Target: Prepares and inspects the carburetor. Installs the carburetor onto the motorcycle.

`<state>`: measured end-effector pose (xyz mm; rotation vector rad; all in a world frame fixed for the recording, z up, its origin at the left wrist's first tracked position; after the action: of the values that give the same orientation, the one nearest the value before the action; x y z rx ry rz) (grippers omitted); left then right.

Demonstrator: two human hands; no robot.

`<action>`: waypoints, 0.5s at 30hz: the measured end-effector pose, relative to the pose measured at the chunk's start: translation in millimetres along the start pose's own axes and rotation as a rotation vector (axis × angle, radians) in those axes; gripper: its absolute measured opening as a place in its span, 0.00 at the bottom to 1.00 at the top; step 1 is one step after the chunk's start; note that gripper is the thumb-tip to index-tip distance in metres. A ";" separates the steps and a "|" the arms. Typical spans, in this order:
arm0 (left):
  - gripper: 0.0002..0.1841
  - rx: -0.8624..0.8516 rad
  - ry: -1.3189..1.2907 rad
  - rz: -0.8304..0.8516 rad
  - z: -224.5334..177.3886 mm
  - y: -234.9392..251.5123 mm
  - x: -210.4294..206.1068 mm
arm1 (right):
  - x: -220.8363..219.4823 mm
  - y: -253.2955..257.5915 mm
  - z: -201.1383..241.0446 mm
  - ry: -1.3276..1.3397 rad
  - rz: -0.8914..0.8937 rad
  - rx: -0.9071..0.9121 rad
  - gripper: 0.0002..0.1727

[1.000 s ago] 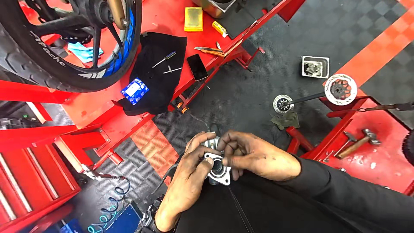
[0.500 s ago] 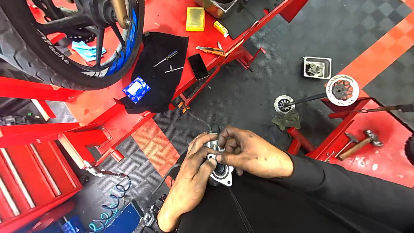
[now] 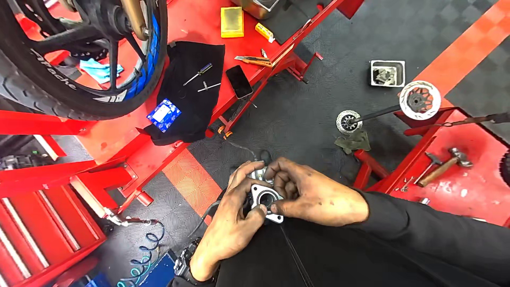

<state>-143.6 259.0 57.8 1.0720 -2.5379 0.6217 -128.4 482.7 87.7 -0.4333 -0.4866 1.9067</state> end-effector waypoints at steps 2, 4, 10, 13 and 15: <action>0.13 -0.018 0.026 -0.002 0.9 2.8 1.3 | -1.3 1.6 0.5 -0.076 -0.031 0.039 0.26; 0.13 -0.031 0.049 0.008 0.9 4.8 1.8 | -3.9 0.6 1.6 -0.165 -0.057 0.060 0.28; 0.16 -0.053 0.004 0.031 5.1 6.5 7.6 | 6.5 4.5 2.9 -0.027 0.039 0.098 0.25; 0.19 -0.064 -0.041 0.009 6.1 8.7 10.3 | 10.1 9.0 5.8 0.135 0.053 0.033 0.18; 0.19 -0.066 -0.047 -0.006 5.7 11.1 11.1 | 10.4 12.0 7.6 0.156 0.046 -0.003 0.18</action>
<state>-159.8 256.5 54.8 1.0828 -2.5755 0.5128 -145.4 487.2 87.1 -0.5951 -0.3793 1.8986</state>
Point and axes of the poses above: each hand's wrist, its own y-axis towards the middle knuckle, its own x-axis out of the back of the hand, z = x × y, the point moved 1 cm from there along y, towards the middle knuckle, and after that the axes turned 14 degrees about y, right-handed, at the moved point
